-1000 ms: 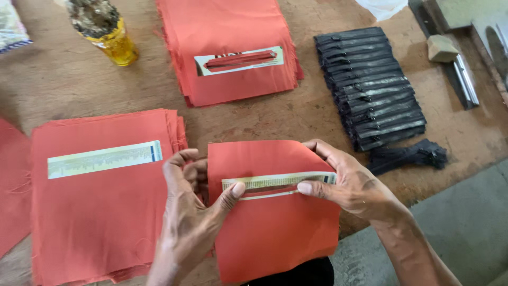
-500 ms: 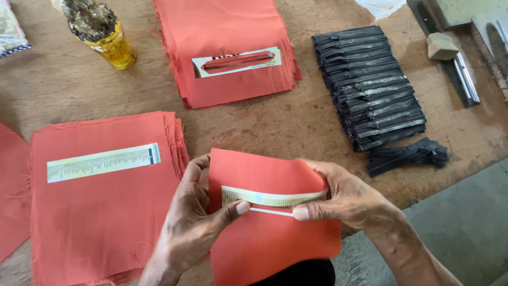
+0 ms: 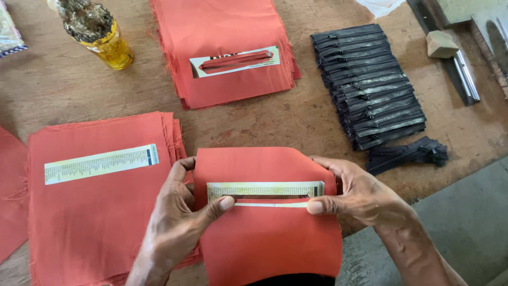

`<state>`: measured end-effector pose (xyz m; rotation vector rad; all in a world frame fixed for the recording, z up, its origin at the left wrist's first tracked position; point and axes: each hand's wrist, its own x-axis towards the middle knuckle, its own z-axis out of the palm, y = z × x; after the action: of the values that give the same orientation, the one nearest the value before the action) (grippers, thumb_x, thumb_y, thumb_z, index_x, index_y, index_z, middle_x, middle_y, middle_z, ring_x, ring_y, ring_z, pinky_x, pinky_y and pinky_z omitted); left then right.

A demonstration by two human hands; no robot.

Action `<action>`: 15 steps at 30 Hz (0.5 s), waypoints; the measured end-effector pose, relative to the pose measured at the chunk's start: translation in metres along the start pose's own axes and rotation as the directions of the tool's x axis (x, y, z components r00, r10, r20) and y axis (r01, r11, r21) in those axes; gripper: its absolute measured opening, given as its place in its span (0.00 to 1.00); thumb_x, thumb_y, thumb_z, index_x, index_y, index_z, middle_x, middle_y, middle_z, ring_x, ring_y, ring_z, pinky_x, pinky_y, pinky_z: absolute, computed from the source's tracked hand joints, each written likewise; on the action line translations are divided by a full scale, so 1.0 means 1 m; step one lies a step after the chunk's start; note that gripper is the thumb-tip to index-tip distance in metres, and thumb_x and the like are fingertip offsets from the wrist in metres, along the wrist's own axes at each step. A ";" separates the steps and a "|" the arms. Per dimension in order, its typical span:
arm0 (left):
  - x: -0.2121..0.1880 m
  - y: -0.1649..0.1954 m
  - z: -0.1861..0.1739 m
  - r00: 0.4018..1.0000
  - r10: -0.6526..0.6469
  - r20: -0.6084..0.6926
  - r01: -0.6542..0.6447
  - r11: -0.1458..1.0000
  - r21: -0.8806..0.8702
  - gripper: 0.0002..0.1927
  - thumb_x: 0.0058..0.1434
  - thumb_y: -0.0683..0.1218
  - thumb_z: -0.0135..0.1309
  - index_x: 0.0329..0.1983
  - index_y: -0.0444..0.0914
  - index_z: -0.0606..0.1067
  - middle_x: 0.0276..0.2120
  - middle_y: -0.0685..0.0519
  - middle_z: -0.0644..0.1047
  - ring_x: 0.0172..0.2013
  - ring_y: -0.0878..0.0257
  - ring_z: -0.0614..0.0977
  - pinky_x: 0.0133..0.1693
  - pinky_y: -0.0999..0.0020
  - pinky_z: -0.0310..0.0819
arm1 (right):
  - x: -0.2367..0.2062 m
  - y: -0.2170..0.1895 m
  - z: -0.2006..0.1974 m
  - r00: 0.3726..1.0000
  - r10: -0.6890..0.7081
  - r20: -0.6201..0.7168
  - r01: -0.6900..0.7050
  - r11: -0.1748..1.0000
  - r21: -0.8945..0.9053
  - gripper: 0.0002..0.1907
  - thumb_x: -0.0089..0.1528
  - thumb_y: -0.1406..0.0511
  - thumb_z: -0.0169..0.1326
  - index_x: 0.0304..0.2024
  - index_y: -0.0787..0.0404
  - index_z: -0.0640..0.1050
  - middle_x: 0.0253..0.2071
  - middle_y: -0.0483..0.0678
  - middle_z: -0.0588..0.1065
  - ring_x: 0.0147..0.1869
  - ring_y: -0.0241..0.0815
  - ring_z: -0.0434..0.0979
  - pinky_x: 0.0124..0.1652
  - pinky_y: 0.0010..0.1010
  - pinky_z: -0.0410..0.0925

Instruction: The person folds red fabric pieces and inserts a rectangular paper label into a slit in each piece. They repeat this process for multiple fabric pieces, stacking the completed items on the table.

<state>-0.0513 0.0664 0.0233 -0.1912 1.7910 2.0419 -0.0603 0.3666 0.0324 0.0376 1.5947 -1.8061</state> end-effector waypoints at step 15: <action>-0.019 0.035 0.032 0.920 -0.182 0.348 -0.134 0.687 0.715 0.37 0.55 0.54 0.67 0.64 0.44 0.62 0.38 0.52 0.84 0.43 0.61 0.87 0.43 0.68 0.79 | -0.013 -0.067 0.042 0.988 0.156 -0.013 -0.115 0.664 -0.739 0.40 0.53 0.51 0.63 0.67 0.45 0.69 0.45 0.40 0.82 0.42 0.37 0.85 0.42 0.32 0.80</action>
<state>-0.0422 0.0907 0.0675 0.4106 2.1338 1.0712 -0.0681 0.3350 0.1056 -0.2601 2.1131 -0.9175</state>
